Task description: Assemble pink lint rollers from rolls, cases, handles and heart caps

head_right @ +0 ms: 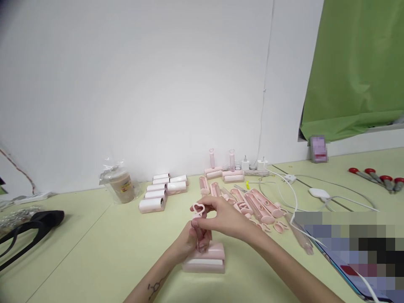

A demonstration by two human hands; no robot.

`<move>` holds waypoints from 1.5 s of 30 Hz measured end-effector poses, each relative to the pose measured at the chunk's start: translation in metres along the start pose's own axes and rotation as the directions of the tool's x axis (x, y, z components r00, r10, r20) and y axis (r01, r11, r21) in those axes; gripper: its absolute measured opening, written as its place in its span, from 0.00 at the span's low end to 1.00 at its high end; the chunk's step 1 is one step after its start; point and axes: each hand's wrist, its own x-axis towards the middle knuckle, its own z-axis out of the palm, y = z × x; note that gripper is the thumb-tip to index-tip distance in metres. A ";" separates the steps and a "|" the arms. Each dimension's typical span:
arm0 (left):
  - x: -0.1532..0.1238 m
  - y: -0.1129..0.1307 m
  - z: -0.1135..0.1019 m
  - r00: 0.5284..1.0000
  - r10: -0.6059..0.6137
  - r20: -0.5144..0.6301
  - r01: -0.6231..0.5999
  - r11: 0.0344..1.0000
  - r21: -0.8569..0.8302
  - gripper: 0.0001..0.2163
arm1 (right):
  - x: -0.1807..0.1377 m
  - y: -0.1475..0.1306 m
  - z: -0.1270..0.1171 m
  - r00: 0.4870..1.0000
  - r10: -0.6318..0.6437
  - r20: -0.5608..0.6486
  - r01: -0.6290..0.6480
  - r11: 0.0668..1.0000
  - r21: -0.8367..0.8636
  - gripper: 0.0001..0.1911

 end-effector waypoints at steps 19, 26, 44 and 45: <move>0.000 0.004 -0.005 1.000 -0.008 0.026 0.013 0.974 -0.227 0.36 | -0.007 -0.004 0.016 0.994 -0.112 -0.013 0.112 0.993 -0.049 0.12; 0.003 0.003 0.012 0.975 -0.077 -0.207 -0.002 0.934 -0.358 0.30 | -0.013 0.002 0.027 0.982 -0.138 -0.131 0.124 0.986 -0.113 0.12; 0.004 -0.002 0.028 0.892 0.005 -0.451 -0.111 0.971 -0.209 0.29 | -0.003 0.009 0.028 0.948 -0.319 -0.016 0.319 0.948 -0.007 0.10; 0.004 -0.002 0.028 0.892 0.005 -0.452 -0.110 0.972 -0.206 0.29 | -0.001 0.009 0.027 0.939 -0.343 0.016 0.342 0.939 0.016 0.10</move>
